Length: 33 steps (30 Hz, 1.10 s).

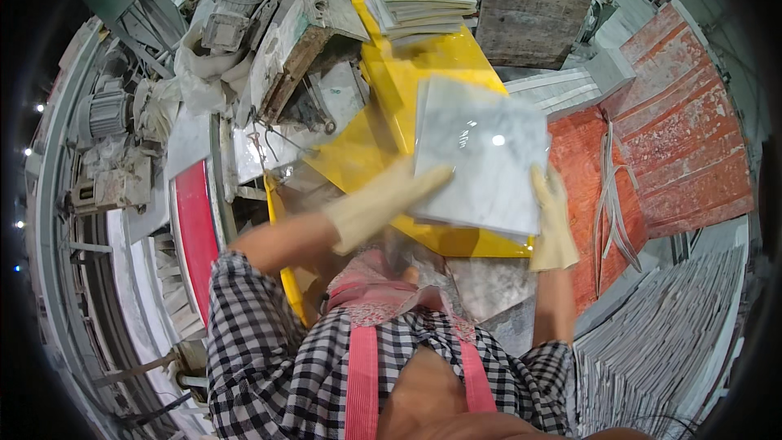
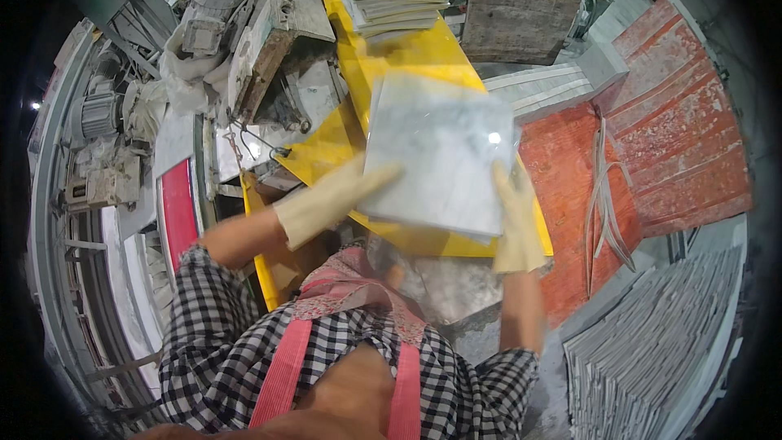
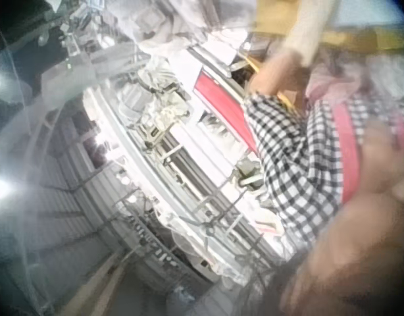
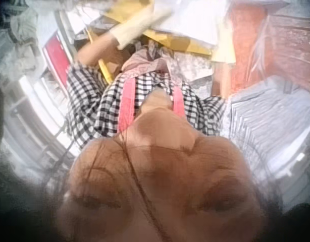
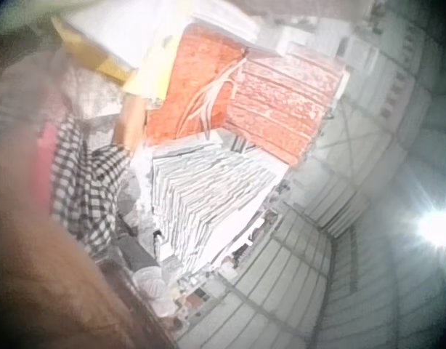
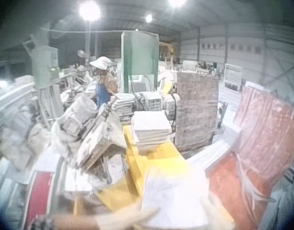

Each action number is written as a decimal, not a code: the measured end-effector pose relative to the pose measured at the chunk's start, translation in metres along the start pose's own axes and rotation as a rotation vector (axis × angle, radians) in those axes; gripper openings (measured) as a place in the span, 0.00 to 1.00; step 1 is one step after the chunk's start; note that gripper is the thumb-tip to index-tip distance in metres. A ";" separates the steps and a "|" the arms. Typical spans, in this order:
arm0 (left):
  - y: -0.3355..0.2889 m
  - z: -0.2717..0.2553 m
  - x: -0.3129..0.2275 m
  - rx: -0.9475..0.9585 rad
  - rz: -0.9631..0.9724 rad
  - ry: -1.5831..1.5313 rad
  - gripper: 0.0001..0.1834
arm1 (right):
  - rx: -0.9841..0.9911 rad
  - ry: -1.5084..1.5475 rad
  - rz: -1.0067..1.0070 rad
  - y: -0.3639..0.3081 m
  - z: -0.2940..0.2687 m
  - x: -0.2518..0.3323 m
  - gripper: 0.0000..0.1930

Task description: The person repeatedly picks up rectangular tiles from a conveyor or feed area and stacks them onto a growing pile on a yellow surface. The worker uses both hands to lift, align, and place each tile, occasionally adjusting the stack to maintain alignment.

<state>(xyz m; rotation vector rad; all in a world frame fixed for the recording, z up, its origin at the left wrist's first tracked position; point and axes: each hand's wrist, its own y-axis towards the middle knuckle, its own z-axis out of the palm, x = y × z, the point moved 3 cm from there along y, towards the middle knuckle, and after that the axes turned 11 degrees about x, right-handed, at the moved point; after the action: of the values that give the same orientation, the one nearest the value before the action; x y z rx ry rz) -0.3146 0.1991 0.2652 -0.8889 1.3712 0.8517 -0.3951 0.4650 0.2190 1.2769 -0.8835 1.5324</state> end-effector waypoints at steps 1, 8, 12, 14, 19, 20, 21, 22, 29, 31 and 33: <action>0.013 -0.022 -0.014 0.104 -0.080 -0.014 0.32 | 0.004 -0.018 0.006 0.019 0.002 0.017 0.29; 0.102 -0.144 -0.103 0.113 -0.050 0.048 0.28 | 0.140 -0.022 -0.008 0.180 0.045 0.112 0.28; 0.144 -0.200 -0.127 -0.050 -0.163 0.010 0.29 | 0.099 0.022 0.051 0.270 0.066 0.122 0.25; 0.160 -0.223 -0.129 -0.069 -0.171 0.005 0.32 | 0.110 0.036 0.086 0.301 0.073 0.117 0.24; 0.177 -0.266 -0.123 0.035 -0.124 0.028 0.34 | 0.103 0.038 0.133 0.349 0.097 0.115 0.24; 0.178 -0.270 -0.121 0.032 -0.125 0.039 0.33 | 0.075 0.035 0.162 0.352 0.099 0.115 0.24; 0.183 -0.271 -0.116 -0.062 -0.182 -0.045 0.32 | 0.071 0.016 0.223 0.354 0.100 0.114 0.23; 0.184 -0.268 -0.116 -0.068 -0.197 -0.010 0.32 | 0.110 -0.015 0.208 0.352 0.099 0.114 0.23; 0.185 -0.239 -0.101 -0.197 -0.280 0.027 0.32 | 0.225 -0.870 0.128 0.356 0.063 0.121 0.30; 0.187 -0.240 -0.099 -0.247 -0.333 -0.015 0.31 | 0.166 -1.471 0.209 0.366 0.069 0.153 0.30; 0.197 -0.243 -0.097 -0.258 -0.374 0.027 0.30 | 0.059 -1.912 -0.284 0.368 0.078 0.213 0.29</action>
<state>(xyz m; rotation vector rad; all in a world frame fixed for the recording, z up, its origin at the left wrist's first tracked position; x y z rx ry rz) -0.6001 0.0663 0.3562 -1.3134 1.0831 0.7354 -0.7268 0.3201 0.4551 2.6383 -1.5439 -0.3554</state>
